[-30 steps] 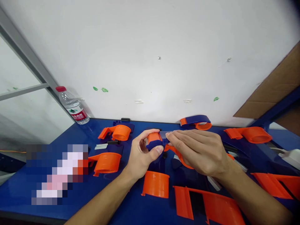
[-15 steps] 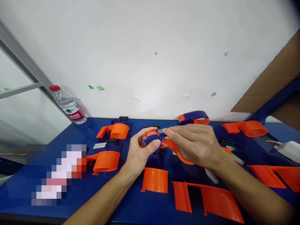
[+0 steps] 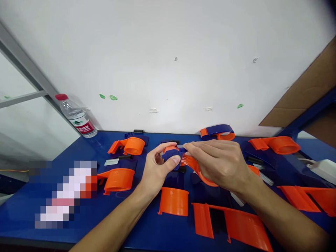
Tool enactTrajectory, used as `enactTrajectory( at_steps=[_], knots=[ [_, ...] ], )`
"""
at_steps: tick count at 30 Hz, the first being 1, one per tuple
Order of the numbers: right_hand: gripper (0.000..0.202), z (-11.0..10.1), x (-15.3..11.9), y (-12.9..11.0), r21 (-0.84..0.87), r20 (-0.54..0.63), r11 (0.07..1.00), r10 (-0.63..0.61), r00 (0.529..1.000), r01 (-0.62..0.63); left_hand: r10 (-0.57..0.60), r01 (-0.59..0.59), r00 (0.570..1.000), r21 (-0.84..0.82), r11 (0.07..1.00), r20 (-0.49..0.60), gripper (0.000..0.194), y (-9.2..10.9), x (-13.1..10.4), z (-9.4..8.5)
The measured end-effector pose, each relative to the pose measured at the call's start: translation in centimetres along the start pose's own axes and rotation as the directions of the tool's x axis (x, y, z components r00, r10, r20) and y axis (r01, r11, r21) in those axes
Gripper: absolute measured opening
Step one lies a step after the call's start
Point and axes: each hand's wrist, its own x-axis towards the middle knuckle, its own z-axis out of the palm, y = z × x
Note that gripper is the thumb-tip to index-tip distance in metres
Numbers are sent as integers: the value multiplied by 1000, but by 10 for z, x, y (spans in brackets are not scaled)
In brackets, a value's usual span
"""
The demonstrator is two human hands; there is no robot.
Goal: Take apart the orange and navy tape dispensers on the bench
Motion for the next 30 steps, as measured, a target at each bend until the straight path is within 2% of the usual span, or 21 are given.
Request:
enactTrajectory(
  at_steps=[4, 8, 13, 21, 27, 30],
  knots=[
    [21, -6, 2, 2, -29, 109, 999, -16, 994, 19, -27, 27, 1000, 1, 1000, 2, 49, 0, -1, 3],
    [20, -22, 7, 0, -56, 228, 997, -36, 973, 50, -23, 22, 999, 17, 1000, 30, 53, 2, -3, 6],
    [37, -35, 15, -8, -90, 363, 991, -57, 930, 96, 39, -41, 997, 22, 999, 73, 46, 6, -5, 7],
    [33, -23, 10, -4, -95, 316, 977, -150, 937, 189, -47, 40, 997, 99, 994, 65, 51, -1, -5, 7],
    [26, -32, 8, 3, -59, 308, 981, -156, 939, 182, 18, -25, 997, 95, 995, 80, 44, 7, -9, 13],
    [28, -38, 9, 2, -39, 325, 986, -144, 935, 165, 11, -19, 993, 68, 998, 120, 47, 10, -10, 14]
  ],
)
